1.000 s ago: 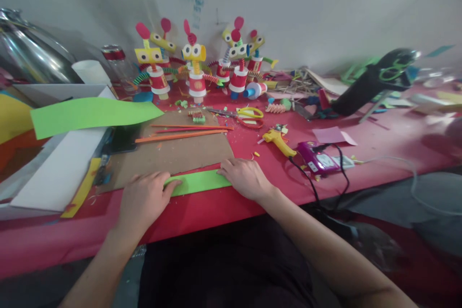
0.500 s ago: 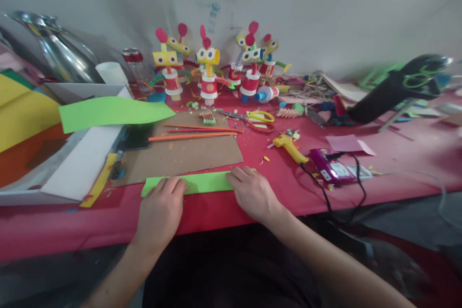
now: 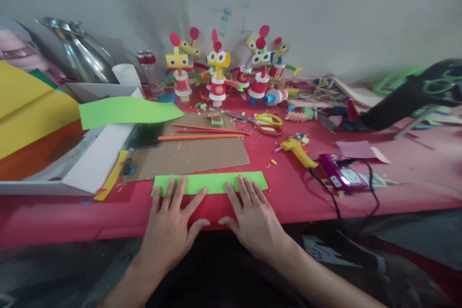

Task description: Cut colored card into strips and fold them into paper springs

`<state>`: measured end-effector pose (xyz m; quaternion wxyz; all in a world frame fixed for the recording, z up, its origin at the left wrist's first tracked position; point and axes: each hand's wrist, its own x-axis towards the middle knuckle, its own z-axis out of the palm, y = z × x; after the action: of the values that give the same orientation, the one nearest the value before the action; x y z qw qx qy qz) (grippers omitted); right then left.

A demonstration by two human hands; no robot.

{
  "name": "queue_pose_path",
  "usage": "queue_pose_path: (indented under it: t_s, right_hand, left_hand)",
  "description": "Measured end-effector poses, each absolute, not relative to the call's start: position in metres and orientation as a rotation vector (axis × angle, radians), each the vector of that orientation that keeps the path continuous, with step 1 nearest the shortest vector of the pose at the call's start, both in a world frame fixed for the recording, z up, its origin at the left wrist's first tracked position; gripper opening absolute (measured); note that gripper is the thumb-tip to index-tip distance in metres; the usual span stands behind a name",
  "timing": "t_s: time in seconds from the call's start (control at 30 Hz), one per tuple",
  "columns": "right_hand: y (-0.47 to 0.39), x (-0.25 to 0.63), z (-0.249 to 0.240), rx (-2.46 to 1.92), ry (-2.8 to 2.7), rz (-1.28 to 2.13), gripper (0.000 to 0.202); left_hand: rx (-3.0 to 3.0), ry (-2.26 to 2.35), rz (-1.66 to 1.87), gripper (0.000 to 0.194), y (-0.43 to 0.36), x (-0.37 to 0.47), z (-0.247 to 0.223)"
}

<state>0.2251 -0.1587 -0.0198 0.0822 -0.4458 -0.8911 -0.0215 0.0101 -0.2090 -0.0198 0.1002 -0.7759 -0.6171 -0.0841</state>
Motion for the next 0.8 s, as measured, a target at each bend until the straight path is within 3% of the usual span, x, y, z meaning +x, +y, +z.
queue_pose_path:
  t_s: [0.3, 0.5, 0.6, 0.73, 0.8]
  right_hand:
    - [-0.16, 0.287, -0.025, -1.493, -2.518, -0.198, 0.069]
    - [-0.146, 0.287, 0.001, -1.654, -2.442, -0.202, 0.043]
    - [-0.129, 0.277, 0.012, -1.743, -2.372, -0.081, 0.029]
    - [-0.106, 0.274, 0.014, -1.765, -2.36, 0.114, 0.04]
    - [-0.099, 0.277, 0.011, -1.767, -2.39, 0.272, 0.031]
  left_hand:
    - [-2.243, -1.792, -0.308, 0.073, -0.219, -0.026, -0.031]
    - [-2.238, -1.86, -0.331, 0.035, -0.184, -0.014, -0.007]
    - [-2.379, -1.922, -0.299, 0.028, -0.158, -0.004, 0.003]
    - [-2.514, -1.989, -0.202, 0.019, -0.134, -0.001, 0.012]
    - [-2.59, -1.992, -0.197, 0.012, -0.128, -0.004, 0.015]
